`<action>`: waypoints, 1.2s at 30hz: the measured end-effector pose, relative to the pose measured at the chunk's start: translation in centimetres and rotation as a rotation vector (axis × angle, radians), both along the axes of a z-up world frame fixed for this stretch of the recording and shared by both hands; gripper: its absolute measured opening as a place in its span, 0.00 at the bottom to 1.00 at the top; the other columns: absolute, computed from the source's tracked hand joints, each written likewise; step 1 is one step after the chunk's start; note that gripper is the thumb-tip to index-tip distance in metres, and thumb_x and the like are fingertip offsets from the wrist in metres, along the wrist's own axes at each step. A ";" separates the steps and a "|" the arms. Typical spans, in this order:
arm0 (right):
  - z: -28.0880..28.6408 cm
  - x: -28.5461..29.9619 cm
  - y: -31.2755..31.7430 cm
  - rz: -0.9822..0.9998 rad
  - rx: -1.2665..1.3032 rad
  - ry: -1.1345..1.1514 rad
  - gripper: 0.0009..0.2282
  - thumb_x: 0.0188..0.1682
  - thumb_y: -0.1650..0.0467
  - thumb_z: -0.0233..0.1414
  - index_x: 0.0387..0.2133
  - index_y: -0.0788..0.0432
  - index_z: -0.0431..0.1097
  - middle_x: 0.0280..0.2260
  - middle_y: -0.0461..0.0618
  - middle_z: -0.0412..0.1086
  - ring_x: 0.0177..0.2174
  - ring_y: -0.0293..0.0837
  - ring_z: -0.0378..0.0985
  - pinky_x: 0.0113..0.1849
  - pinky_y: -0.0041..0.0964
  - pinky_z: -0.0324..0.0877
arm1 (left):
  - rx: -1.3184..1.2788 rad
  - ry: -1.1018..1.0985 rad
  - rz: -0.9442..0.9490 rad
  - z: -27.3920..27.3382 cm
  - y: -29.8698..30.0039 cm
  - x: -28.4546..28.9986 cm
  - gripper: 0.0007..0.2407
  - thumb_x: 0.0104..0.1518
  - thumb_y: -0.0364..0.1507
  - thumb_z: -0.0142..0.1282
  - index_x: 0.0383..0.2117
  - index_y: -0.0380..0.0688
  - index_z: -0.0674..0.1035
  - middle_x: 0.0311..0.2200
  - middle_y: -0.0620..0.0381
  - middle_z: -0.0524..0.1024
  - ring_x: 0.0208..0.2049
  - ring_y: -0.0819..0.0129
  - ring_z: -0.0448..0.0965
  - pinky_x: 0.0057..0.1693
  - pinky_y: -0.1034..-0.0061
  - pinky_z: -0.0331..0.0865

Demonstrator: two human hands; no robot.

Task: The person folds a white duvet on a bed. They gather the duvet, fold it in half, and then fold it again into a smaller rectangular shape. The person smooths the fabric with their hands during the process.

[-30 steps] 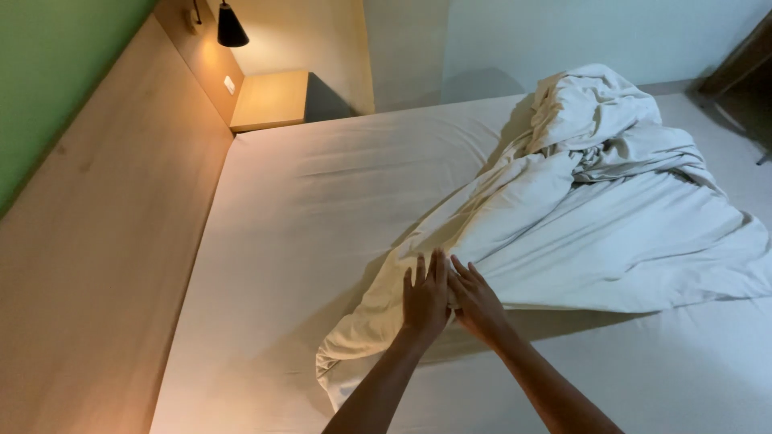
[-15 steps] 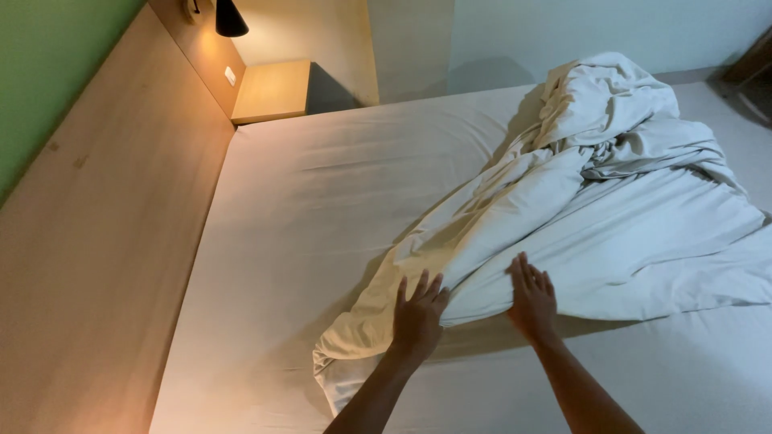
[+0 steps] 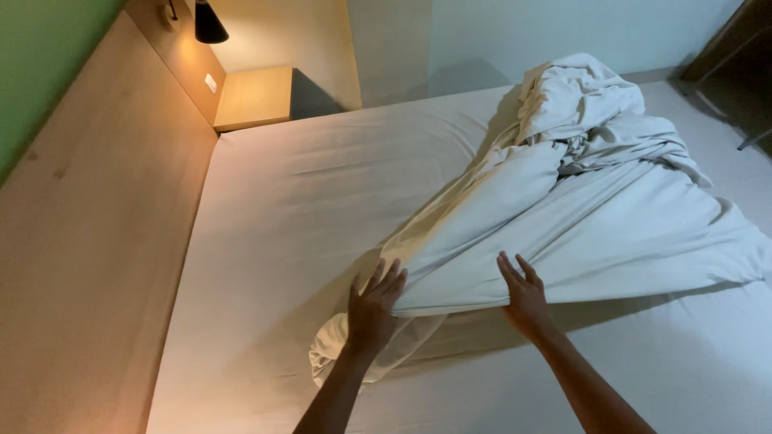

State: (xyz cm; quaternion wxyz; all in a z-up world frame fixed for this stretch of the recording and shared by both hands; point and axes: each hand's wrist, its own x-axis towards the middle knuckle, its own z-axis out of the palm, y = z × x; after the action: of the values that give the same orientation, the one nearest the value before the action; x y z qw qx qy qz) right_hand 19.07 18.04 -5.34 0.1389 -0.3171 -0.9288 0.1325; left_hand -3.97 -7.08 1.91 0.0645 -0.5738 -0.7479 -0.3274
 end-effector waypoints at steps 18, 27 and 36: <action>4.4 -10.3 -11.3 0.332 -0.034 -0.006 0.39 0.35 0.74 0.60 0.64 0.60 0.54 0.66 0.51 0.55 0.66 0.55 0.50 0.60 0.51 0.53 | -0.215 -0.164 0.078 1.1 -3.3 1.6 0.49 0.41 0.42 0.73 0.70 0.46 0.54 0.72 0.39 0.48 0.72 0.35 0.48 0.66 0.40 0.45; 0.4 -6.2 -10.8 0.186 0.242 0.004 0.35 0.37 0.74 0.60 0.63 0.57 0.59 0.68 0.53 0.55 0.66 0.53 0.56 0.61 0.49 0.55 | -0.146 0.129 0.027 -3.6 2.7 5.1 0.29 0.47 0.19 0.60 0.61 0.46 0.73 0.64 0.54 0.70 0.69 0.52 0.60 0.68 0.44 0.49; 1.1 -2.9 -8.3 -0.010 0.219 0.062 0.44 0.34 0.75 0.62 0.68 0.59 0.46 0.71 0.59 0.42 0.60 0.56 0.61 0.61 0.54 0.53 | -0.096 -0.013 -0.035 -0.6 -0.7 6.9 0.24 0.40 0.16 0.59 0.48 0.45 0.82 0.57 0.55 0.76 0.66 0.58 0.66 0.68 0.52 0.49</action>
State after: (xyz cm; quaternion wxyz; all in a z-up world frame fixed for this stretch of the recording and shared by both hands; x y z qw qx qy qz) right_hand 16.17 9.76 -4.27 0.2018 -0.3005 -0.9314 0.0391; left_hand 2.92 -7.82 1.32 0.0262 -0.5871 -0.7531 -0.2957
